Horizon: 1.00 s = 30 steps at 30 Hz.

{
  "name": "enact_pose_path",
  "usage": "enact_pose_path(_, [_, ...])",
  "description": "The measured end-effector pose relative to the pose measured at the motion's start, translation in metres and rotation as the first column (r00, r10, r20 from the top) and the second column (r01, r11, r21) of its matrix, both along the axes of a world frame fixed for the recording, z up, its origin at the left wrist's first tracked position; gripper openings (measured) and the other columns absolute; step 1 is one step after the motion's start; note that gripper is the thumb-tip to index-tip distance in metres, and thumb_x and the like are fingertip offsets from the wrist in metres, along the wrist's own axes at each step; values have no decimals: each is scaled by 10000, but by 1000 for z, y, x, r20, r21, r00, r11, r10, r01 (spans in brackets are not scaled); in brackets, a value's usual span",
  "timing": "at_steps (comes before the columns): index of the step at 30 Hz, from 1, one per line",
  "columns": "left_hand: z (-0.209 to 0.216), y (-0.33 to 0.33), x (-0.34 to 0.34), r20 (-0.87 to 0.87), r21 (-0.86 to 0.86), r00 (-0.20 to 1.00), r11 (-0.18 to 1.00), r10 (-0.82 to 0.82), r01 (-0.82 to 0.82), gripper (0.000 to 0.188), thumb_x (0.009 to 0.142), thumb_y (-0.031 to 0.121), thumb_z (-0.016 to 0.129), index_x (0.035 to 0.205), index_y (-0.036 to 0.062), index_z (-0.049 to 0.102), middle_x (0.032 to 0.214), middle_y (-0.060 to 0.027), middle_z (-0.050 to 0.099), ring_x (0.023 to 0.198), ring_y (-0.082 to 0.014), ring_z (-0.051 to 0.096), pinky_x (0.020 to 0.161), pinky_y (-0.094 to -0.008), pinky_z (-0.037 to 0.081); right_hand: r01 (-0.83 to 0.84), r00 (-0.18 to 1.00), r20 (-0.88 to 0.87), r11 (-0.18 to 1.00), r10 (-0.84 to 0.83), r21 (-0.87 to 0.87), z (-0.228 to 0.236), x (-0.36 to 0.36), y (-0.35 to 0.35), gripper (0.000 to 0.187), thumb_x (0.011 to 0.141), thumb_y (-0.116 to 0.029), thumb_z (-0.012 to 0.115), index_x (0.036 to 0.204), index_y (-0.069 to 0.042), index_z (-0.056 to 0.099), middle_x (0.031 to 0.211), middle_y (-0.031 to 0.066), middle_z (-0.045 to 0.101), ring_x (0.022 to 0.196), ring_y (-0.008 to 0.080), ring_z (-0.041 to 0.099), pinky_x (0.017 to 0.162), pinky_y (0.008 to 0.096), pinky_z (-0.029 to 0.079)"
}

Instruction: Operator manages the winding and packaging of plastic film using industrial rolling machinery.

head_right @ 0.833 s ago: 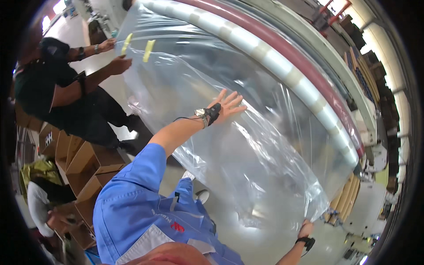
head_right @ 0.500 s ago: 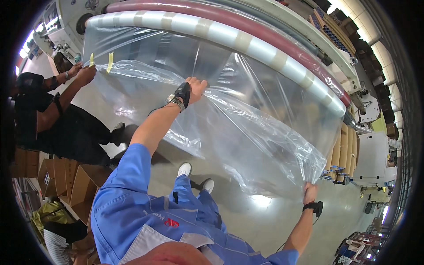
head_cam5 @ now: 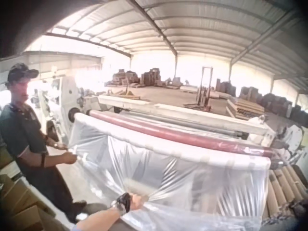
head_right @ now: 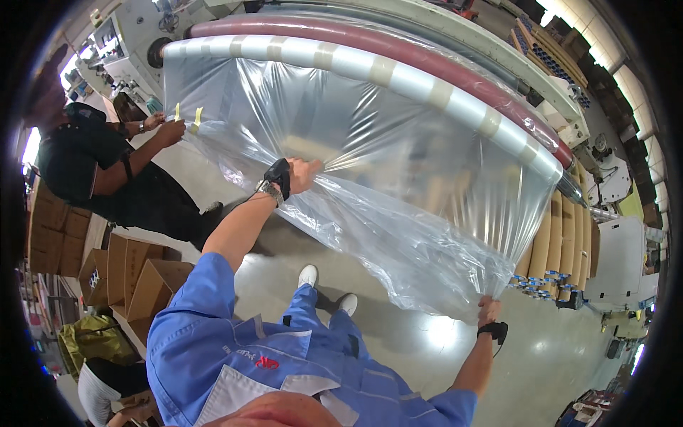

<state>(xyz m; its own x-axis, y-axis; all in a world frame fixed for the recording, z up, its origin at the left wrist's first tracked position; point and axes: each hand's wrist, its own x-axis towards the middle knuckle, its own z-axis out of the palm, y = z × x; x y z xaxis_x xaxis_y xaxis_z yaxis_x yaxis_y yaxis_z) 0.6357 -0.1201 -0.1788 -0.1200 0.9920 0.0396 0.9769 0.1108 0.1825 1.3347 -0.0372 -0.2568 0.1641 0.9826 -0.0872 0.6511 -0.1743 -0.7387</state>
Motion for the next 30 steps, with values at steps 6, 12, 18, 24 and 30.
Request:
enact_pose_path(6, [-56, -41, 0, 7, 40, 998, 997, -59, 59, 225, 841, 153, 509, 1048, 97, 577, 834, -187, 686, 867, -408, 672, 800, -516, 518, -8, 929, 368, 994, 47, -106, -82, 34, -41, 159, 633, -177, 644, 628, -33, 576, 612, 148, 554, 568, 254, 573, 559, 352, 453])
enact_pose_path(12, [-59, -29, -6, 147, -104, 980, 984, -132, 148, 201, 905, 168, 435, 1035, 69, 552, 977, -224, 672, 977, -408, 631, 880, -484, 477, 508, 828, -203, 853, -523, -123, -26, -10, -42, 451, 624, -125, 602, 1053, 14, 586, 1095, 168, 608, 996, 311, 584, 851, 460, 452])
enact_pose_path(18, [-74, -4, -26, 275, -301, 949, 924, -154, 237, 271, 932, 194, 401, 1121, 59, 540, 1053, -282, 648, 1047, -424, 620, 943, -499, 465, 312, 666, 628, 915, -403, 256, 124, -180, 34, 704, 743, -263, 725, 1379, -74, 489, 1380, 236, 512, 1328, 395, 447, 1106, 441, 364])
enact_pose_path(24, [-142, 20, -45, 451, -214, 883, 945, -129, 248, 332, 894, 270, 470, 1150, 84, 568, 928, -236, 659, 948, -395, 651, 826, -480, 499, -321, 937, 328, 664, 119, 675, 279, -435, 206, 453, 835, -164, 697, 1256, -31, 598, 1374, 189, 543, 1347, 332, 439, 1132, 424, 307])
enact_pose_path(30, [-162, 25, -80, 767, -135, 604, 865, -217, 483, 318, 862, 179, 580, 1149, 45, 615, 974, -185, 670, 920, -304, 658, 791, -388, 528, -687, 618, -47, 568, 785, 453, 338, -745, 358, 396, 971, -301, 600, 1267, -39, 603, 1016, 91, 690, 848, 148, 653, 731, 276, 527])
